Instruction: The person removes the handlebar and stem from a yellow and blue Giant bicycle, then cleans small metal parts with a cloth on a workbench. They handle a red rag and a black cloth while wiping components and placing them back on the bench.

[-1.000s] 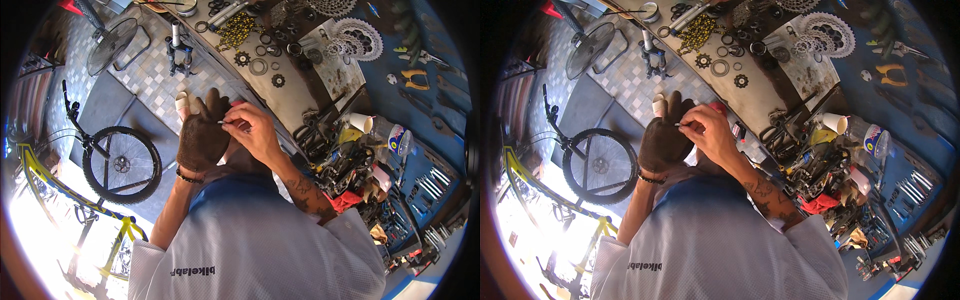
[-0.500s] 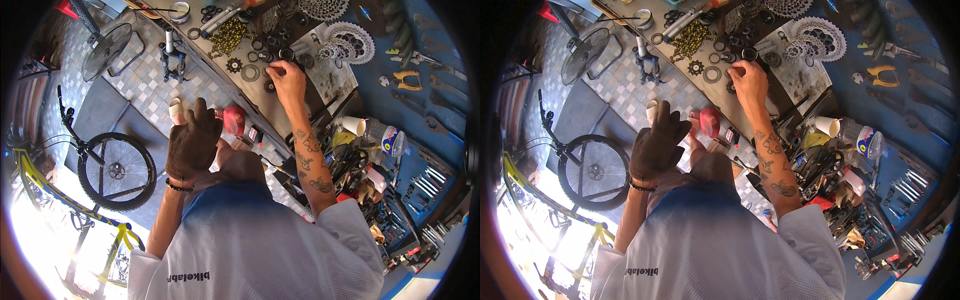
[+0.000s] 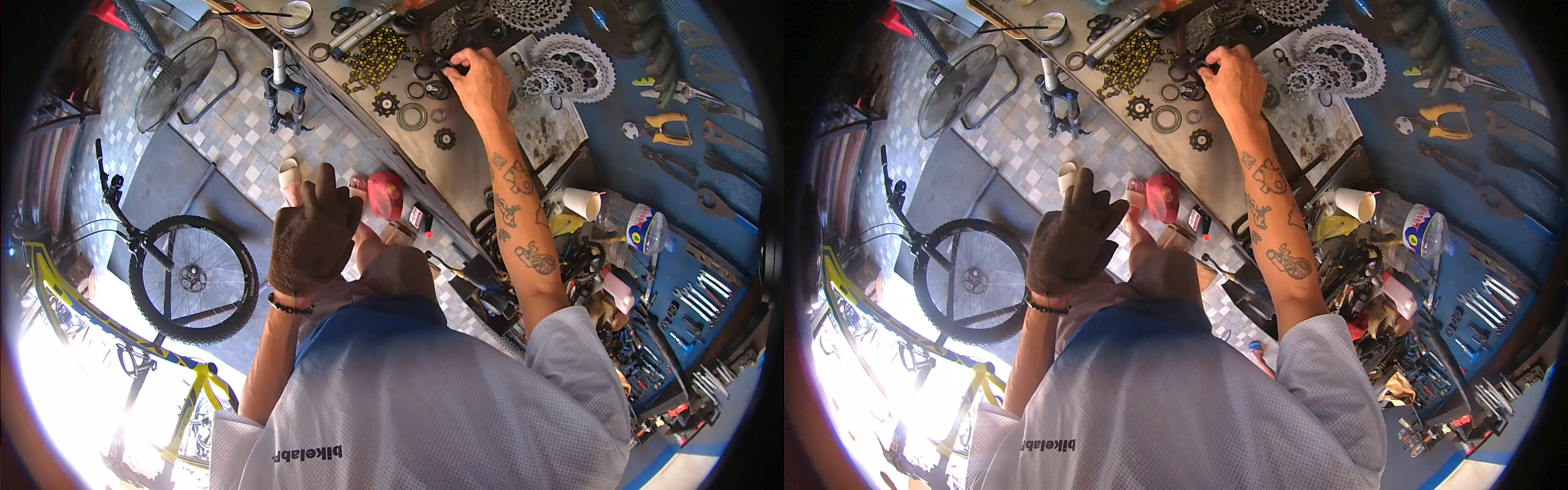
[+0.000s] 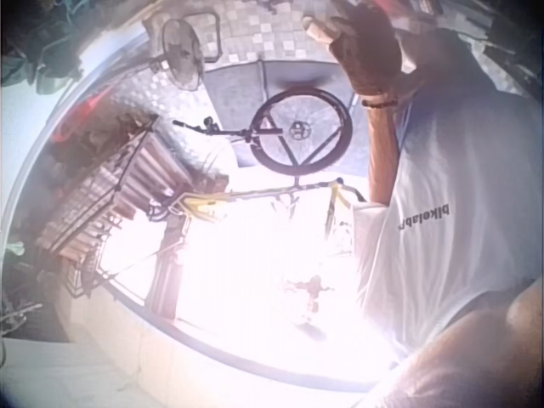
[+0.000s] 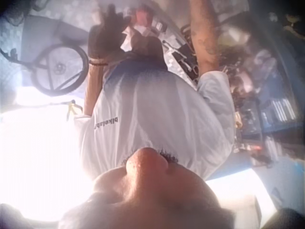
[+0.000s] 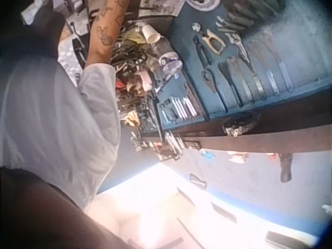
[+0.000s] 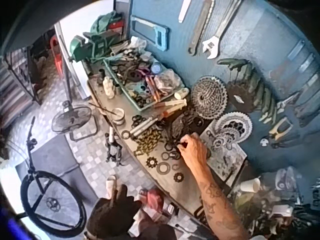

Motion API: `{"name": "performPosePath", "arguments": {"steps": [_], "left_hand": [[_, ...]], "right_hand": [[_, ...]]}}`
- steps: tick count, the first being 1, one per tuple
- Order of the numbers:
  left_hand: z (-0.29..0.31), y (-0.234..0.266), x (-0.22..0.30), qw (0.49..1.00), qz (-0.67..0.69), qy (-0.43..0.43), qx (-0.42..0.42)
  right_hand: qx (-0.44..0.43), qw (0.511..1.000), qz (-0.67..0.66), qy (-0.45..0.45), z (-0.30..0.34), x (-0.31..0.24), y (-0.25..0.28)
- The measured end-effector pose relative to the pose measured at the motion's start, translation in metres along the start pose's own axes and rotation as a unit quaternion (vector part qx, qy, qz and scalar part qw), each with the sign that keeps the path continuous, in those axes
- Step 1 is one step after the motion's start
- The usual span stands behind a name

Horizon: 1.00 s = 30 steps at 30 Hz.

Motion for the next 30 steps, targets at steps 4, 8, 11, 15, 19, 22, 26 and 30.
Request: {"name": "performPosePath", "arguments": {"steps": [4,8,11,15,19,22,26,30], "left_hand": [[0.0,0.002,-0.001,1.0,0.003,0.001,0.002],[-0.002,0.005,-0.002,1.0,0.006,-0.001,0.007],[-0.003,0.005,0.001,1.0,0.008,-0.002,0.011],[-0.001,0.001,0.007,1.0,0.021,-0.005,0.008],[0.003,-0.001,0.015,0.999,0.018,-0.046,0.009],[0.014,0.004,0.015,0.996,0.076,-0.047,-0.023],[0.037,0.027,0.003,0.996,0.084,0.026,0.03],[0.05,0.041,-0.013,0.995,0.068,0.054,0.058]], "right_hand": [[-0.027,0.996,-0.052,-0.074,-0.004,0.006,0.007],[-0.057,0.966,-0.219,-0.126,0.03,-0.013,0.045],[-0.22,0.885,-0.401,-0.084,0.108,-0.063,0.066],[-0.399,0.801,-0.435,-0.104,0.197,-0.103,0.069],[-0.313,0.844,-0.421,-0.108,0.21,-0.089,0.052],[-0.338,0.822,-0.436,-0.145,0.222,-0.077,0.027],[-0.605,0.641,-0.463,-0.09,0.254,-0.059,0.012],[-0.5,0.317,-0.775,-0.221,0.259,-0.038,0.024]]}}
Point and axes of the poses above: each hand's wrist, its own z-axis away from the middle knuckle, its own y-axis out of the back of the hand, x = y × z, the point moved 4 cm from there along -z, towards the middle knuckle, and after that the axes turned 12 degrees about -y, right-handed, at the moved point
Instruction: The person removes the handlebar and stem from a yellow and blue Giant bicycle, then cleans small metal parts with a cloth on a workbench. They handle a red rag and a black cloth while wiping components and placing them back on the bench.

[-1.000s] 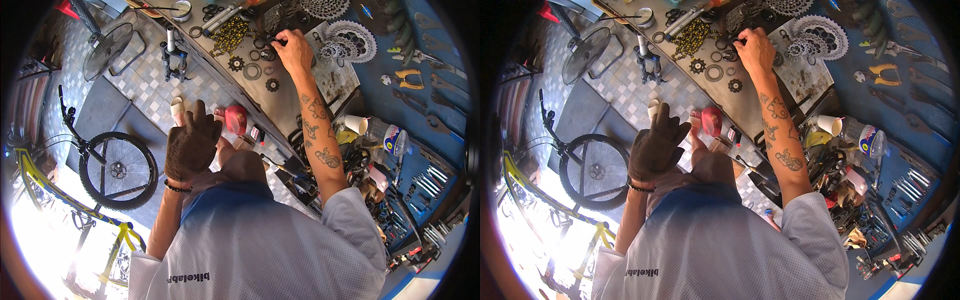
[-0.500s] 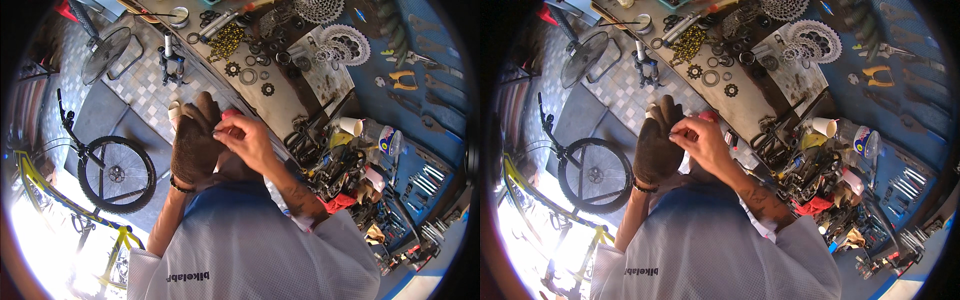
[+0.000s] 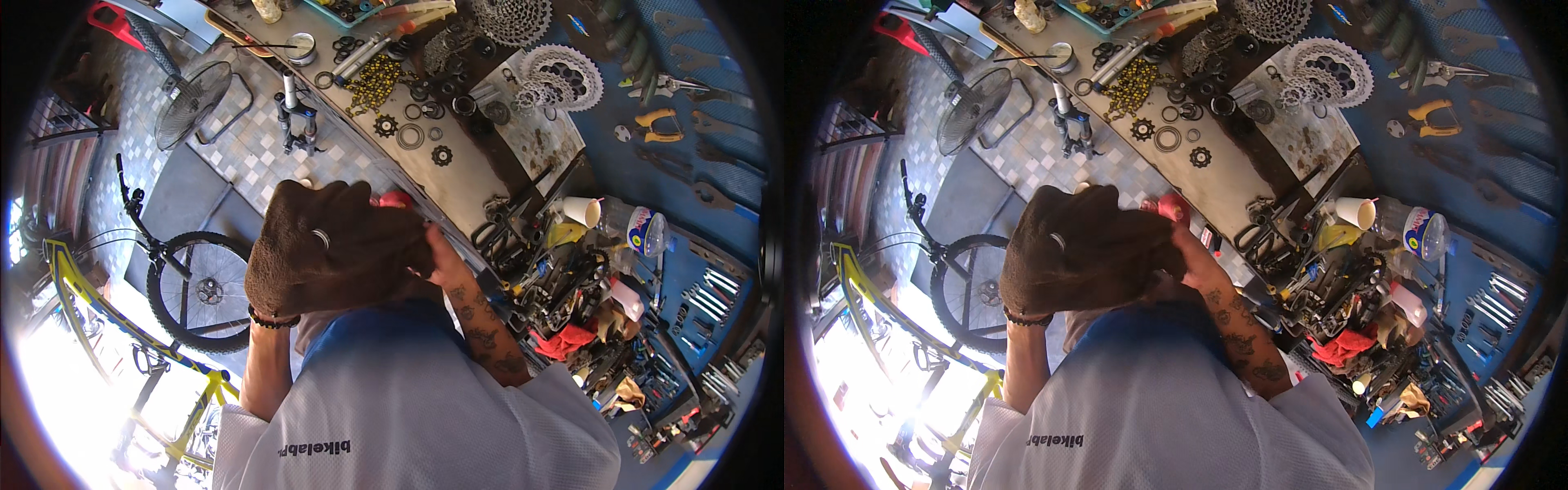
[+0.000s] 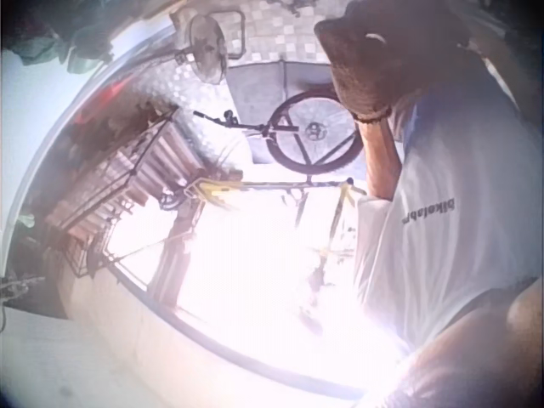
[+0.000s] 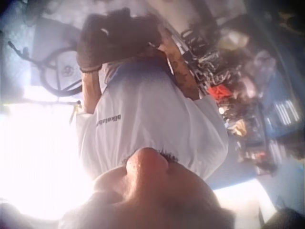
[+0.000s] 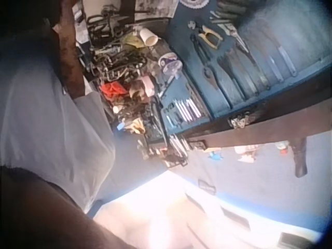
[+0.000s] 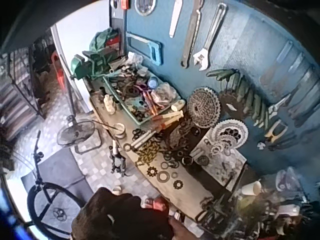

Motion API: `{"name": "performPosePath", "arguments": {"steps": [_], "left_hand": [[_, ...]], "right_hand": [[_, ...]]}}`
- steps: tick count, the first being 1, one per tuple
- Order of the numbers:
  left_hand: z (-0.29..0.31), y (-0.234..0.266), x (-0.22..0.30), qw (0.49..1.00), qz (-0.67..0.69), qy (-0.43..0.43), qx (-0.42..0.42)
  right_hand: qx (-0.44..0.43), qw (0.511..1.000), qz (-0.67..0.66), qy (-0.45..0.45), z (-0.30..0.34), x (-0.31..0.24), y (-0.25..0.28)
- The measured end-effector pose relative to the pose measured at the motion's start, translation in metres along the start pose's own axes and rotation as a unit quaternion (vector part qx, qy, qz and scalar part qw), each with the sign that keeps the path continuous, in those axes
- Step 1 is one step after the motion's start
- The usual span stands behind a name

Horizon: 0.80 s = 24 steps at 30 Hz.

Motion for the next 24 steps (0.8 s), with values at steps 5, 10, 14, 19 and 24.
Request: {"name": "performPosePath", "arguments": {"steps": [5,10,14,19,24], "left_hand": [[-0.004,0.008,-0.001,1.0,-0.01,0.003,0.016],[-0.033,0.01,0.02,0.999,-0.016,-0.037,-0.007],[-0.043,0.013,0.035,0.996,-0.013,-0.077,-0.045],[-0.013,0.007,0.03,0.993,0.037,-0.114,-0.015],[0.01,-0.01,0.002,0.978,0.168,0.01,0.125]], "right_hand": [[-0.109,0.966,-0.236,-0.003,0.008,0.019,0.0],[-0.048,0.997,-0.062,0.028,0.009,0.043,-0.007],[-0.098,0.965,-0.238,-0.045,0.007,0.034,-0.025],[-0.042,0.978,-0.204,-0.003,0.005,0.021,-0.037],[0.192,0.966,-0.113,-0.13,0.007,0.061,-0.026]]}}
Point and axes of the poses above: each hand's wrist, its own z-axis away from the middle knuckle, its own y-axis out of the back of the hand, x = y × z, the point moved 4 cm from there along -z, towards the middle knuckle, and after that the axes turned 12 degrees about -y, right-handed, at the moved point
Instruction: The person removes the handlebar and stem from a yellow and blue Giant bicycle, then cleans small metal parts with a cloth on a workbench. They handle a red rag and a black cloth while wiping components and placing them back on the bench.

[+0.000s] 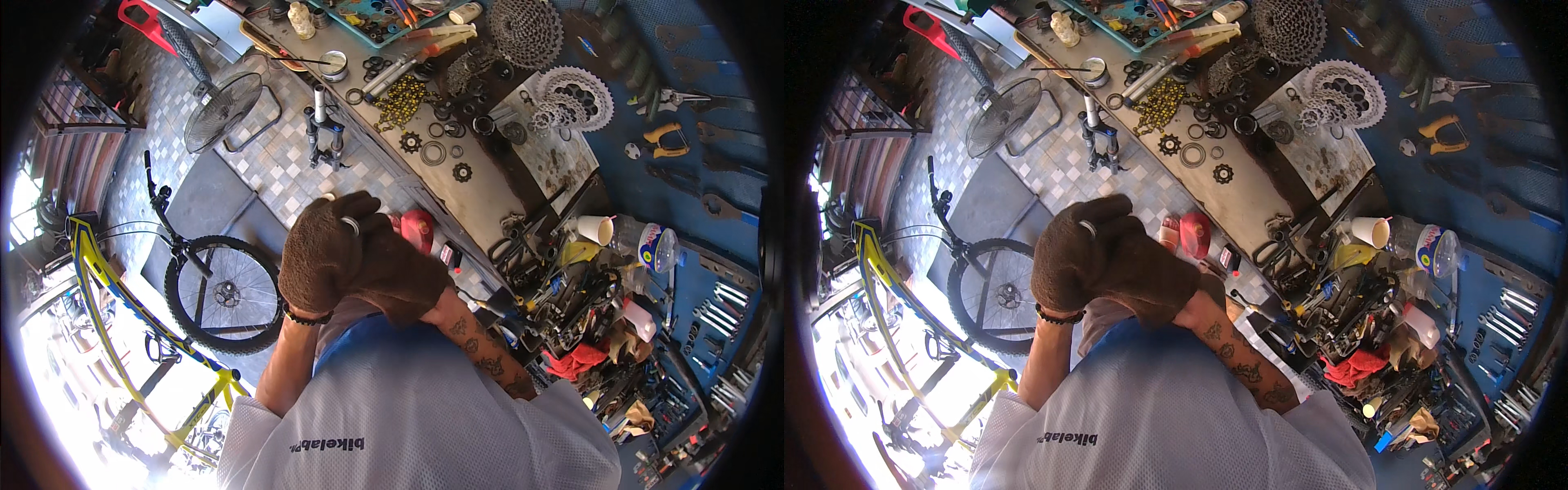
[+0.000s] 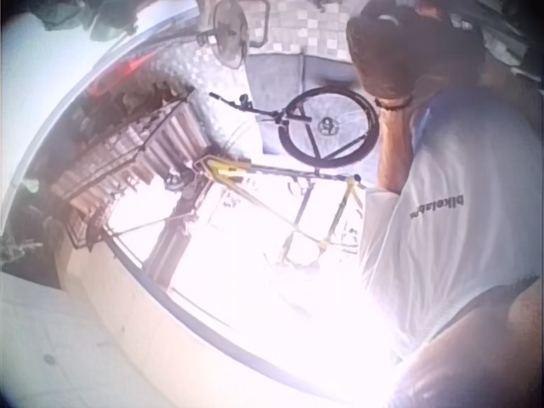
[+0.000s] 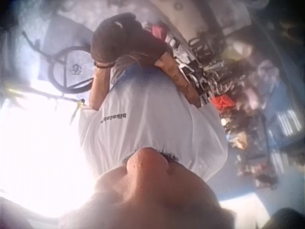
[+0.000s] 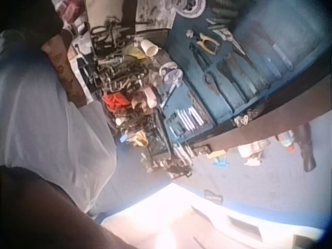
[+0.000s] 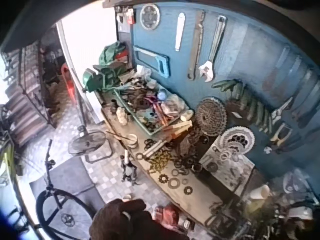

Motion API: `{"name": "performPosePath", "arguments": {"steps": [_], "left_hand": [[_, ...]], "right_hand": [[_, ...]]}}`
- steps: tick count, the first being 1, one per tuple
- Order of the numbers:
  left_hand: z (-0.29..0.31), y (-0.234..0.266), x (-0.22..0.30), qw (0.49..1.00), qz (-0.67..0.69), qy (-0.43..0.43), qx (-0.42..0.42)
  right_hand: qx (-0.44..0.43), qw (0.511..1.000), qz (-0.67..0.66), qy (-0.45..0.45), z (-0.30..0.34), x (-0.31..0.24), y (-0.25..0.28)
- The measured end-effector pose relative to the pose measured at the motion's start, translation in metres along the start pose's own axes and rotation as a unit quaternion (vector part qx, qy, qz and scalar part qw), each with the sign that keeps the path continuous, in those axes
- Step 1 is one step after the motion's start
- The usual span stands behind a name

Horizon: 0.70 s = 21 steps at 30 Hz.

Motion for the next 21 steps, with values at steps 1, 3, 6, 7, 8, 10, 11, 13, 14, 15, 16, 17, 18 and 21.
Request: {"name": "performPosePath", "arguments": {"steps": [1,3,6,7,8,10,11,13,14,15,16,17,18,21], "left_hand": [[-0.001,0.002,-0.003,0.999,0.026,0.02,0.028],[-0.009,0.004,0.002,0.999,-0.003,0.029,0.019],[-0.033,0.003,0.026,0.977,-0.191,-0.028,-0.09],[-0.04,0.001,0.035,0.953,-0.272,-0.047,-0.127],[-0.047,-0.003,0.045,0.92,-0.351,-0.061,-0.16],[-0.056,-0.012,0.059,0.847,-0.48,-0.081,-0.211],[-0.059,-0.016,0.066,0.822,-0.523,-0.107,-0.199],[-0.058,-0.026,0.063,0.81,-0.515,-0.083,-0.269],[-0.054,-0.027,0.059,0.812,-0.488,-0.086,-0.308],[-0.051,-0.028,0.053,0.835,-0.444,-0.063,-0.32],[-0.044,-0.024,0.047,0.855,-0.395,-0.053,-0.333],[-0.038,-0.018,0.041,0.872,-0.345,-0.041,-0.343],[-0.033,-0.013,0.033,0.873,-0.335,-0.032,-0.354],[-0.028,0.006,0.014,0.881,-0.331,-0.043,-0.335]], "right_hand": [[-0.048,0.999,-0.022,-0.01,0.0,0.003,-0.004],[-0.17,0.978,-0.115,-0.024,0.0,0.001,-0.015],[-0.165,0.98,-0.031,0.107,0.007,-0.02,-0.027],[-0.101,0.972,0.113,0.182,0.01,-0.027,-0.031],[-0.023,0.915,0.308,0.261,0.018,-0.033,-0.036],[0.08,0.794,0.498,0.339,0.028,-0.039,-0.043],[0.103,0.779,0.509,0.351,0.032,-0.041,-0.043],[0.147,0.715,0.56,0.392,0.034,-0.046,-0.039],[0.168,0.665,0.596,0.418,0.032,-0.048,-0.037],[0.174,0.606,0.636,0.444,0.027,-0.049,-0.035],[0.16,0.628,0.633,0.422,0.016,-0.052,-0.028],[0.131,0.645,0.636,0.403,-0.001,-0.061,-0.022],[0.1,0.659,0.638,0.386,-0.021,-0.071,-0.016],[0.148,0.89,0.422,0.087,-0.108,-0.085,0.022]]}}
Point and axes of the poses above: each hand's wrist, its own z-axis away from the middle knuckle, its own y-axis out of the back of the hand, x = y × z, the point moved 4 cm from there along -z, towards the middle knuckle, and after that the axes turned 12 degrees about -y, right-handed, at the moved point
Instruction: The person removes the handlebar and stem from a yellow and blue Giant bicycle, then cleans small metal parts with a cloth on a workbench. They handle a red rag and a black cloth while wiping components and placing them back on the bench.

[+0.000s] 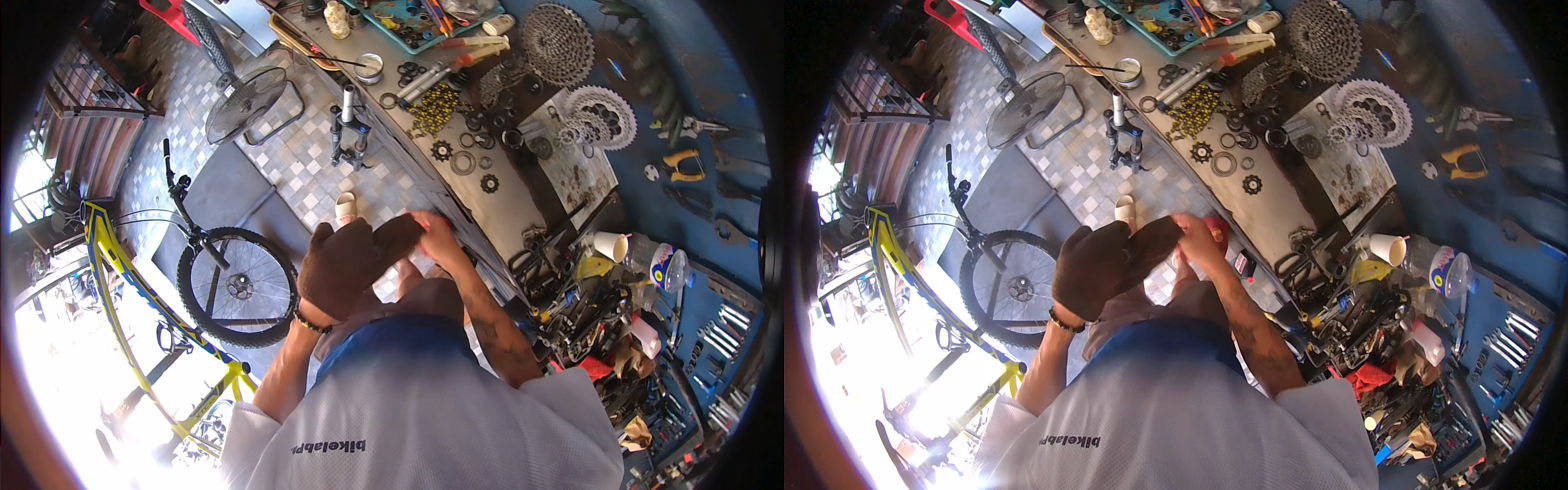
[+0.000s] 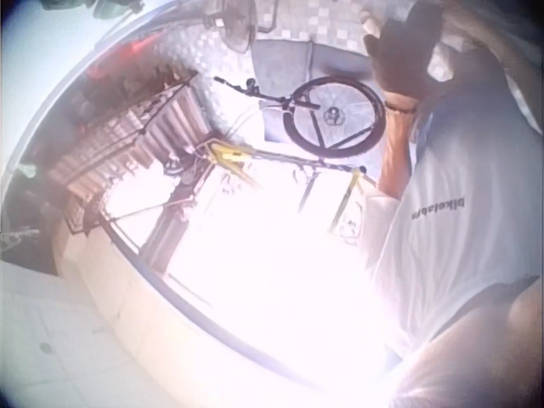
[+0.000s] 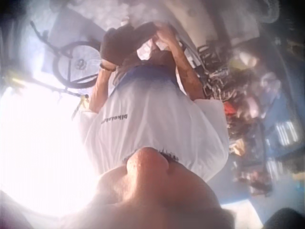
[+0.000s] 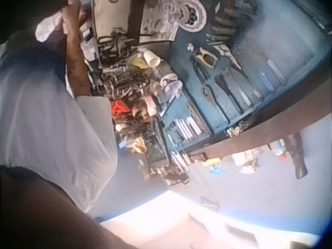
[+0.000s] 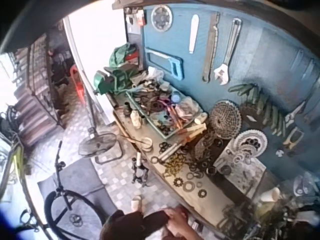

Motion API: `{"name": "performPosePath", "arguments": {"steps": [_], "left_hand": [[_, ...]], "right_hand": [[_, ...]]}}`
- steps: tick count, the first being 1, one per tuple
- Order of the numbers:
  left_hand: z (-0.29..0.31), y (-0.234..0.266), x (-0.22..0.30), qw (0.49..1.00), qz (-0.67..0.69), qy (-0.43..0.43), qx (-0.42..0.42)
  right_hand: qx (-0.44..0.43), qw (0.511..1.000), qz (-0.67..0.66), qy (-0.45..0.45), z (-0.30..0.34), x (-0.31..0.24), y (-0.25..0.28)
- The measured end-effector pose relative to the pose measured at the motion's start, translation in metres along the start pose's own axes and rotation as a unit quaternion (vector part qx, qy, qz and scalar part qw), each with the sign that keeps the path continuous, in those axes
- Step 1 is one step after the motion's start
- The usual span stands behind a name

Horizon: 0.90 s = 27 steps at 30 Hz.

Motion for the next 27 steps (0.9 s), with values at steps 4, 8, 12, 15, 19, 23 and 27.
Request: {"name": "performPosePath", "arguments": {"steps": [4,8,12,15,19,23,27], "left_hand": [[0.03,0.006,-0.027,0.982,0.093,0.11,0.122],[0.074,0.001,-0.057,0.942,0.187,0.222,0.168],[0.118,0.003,-0.1,0.925,0.202,0.263,0.184],[0.132,0.009,-0.138,0.944,0.163,0.231,0.169],[0.125,0.016,-0.181,0.973,0.104,0.149,0.14],[0.113,0.02,-0.214,0.987,0.057,0.113,0.102],[0.118,0.028,-0.231,0.99,0.042,0.077,0.115]], "right_hand": [[-0.06,0.776,-0.622,-0.086,-0.134,-0.003,0.002],[-0.159,0.628,-0.752,0.121,-0.236,-0.033,0.006],[-0.157,0.611,-0.754,0.182,-0.275,-0.044,-0.013],[-0.02,0.635,-0.751,0.179,-0.277,-0.028,-0.03],[-0.062,0.634,-0.757,0.145,-0.272,-0.001,-0.084],[0.03,0.678,-0.734,0.001,-0.25,0.021,-0.157],[0.142,0.963,-0.212,0.09,-0.201,-0.02,-0.18]]}}
Point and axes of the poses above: each hand's wrist, its own z-axis away from the middle knuckle, its own y-axis out of the back of the hand, x = y × z, the point moved 4 cm from there along -z, towards the middle knuckle, and after that the axes turned 12 degrees about -y, right-handed, at the moved point
